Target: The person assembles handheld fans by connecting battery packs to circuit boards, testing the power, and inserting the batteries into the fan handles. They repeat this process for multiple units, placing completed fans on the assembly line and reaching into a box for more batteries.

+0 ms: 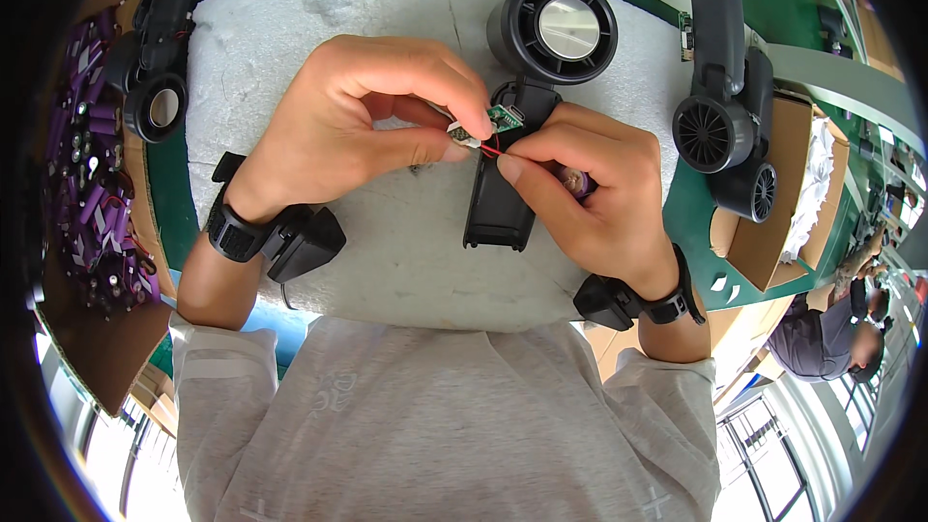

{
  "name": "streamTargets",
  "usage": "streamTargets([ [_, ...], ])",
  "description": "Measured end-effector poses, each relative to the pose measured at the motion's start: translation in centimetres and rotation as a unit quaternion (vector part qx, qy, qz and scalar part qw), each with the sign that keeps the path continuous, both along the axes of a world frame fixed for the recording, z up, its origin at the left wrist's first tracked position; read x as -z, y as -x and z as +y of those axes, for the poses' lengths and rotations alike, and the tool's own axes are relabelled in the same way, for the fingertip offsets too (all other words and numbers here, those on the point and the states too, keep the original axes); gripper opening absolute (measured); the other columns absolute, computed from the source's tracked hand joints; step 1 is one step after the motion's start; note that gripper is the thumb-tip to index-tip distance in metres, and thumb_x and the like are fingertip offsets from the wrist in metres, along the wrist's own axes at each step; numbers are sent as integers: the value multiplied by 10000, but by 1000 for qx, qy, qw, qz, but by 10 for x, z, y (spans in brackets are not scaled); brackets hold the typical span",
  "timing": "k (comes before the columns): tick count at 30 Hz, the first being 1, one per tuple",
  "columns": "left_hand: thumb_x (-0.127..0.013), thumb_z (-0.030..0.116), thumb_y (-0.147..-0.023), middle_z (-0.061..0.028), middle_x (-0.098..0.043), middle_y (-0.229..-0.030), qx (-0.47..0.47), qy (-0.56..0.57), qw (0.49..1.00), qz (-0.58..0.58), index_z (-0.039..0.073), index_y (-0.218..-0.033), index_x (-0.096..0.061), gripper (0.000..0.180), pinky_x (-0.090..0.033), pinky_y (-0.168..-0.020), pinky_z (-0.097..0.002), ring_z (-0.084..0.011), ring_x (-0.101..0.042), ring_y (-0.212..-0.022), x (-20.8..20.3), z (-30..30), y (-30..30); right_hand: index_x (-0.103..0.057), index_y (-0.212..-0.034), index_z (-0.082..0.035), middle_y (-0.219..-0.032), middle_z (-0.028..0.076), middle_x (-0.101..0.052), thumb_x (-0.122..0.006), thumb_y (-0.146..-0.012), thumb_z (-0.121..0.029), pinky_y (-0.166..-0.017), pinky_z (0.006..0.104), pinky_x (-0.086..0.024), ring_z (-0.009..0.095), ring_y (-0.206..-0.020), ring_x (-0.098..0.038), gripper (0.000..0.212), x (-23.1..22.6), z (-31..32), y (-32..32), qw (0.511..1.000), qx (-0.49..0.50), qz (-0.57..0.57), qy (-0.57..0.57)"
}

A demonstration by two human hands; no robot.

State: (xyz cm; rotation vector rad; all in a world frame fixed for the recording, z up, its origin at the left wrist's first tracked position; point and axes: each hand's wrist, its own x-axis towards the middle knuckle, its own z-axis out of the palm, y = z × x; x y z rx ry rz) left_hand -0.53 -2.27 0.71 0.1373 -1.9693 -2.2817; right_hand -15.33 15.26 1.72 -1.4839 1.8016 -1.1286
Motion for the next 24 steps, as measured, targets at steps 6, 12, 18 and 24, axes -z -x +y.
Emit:
streamTargets([
  [6, -688, -151, -754, -49, -653, -960, -6, 25, 1000, 12, 15, -953, -666, 260, -550, -752, -244, -126, -646, -884, 5, 2, 0, -684, -814, 0, -661, 63, -585, -699, -770, 29, -448, 257, -312, 116, -495, -469, 55, 0, 0, 0, 1000, 3, -21, -7],
  [12, -712, -141, -748, -30, -631, -972, -8, 39, 999, 11, 27, -972, -640, 289, -549, -764, -254, -122, -635, -892, 5, 2, 0, -679, -809, -2, -662, 63, -587, -695, -769, 31, -449, 257, -316, 118, -497, -474, 55, 0, 2, 0, 999, 13, -37, -15],
  [18, -715, -146, -745, -28, -616, -975, -11, 38, 999, 17, 30, -993, -633, 315, -544, -768, -262, -124, -630, -893, 7, 3, 0, -670, -797, -5, -659, 61, -582, -697, -765, 30, -448, 259, -317, 118, -491, -470, 54, 0, 1, -1, 999, 14, -30, -13],
  [24, -700, -154, -752, -31, -613, -975, -4, 28, 999, 17, 25, -1006, -634, 318, -537, -760, -262, -120, -628, -881, 9, 3, 0, -665, -790, -7, -650, 55, -570, -698, -764, 30, -447, 257, -314, 113, -488, -465, 55, 1, 1, -1, 1000, 8, -13, -4],
])
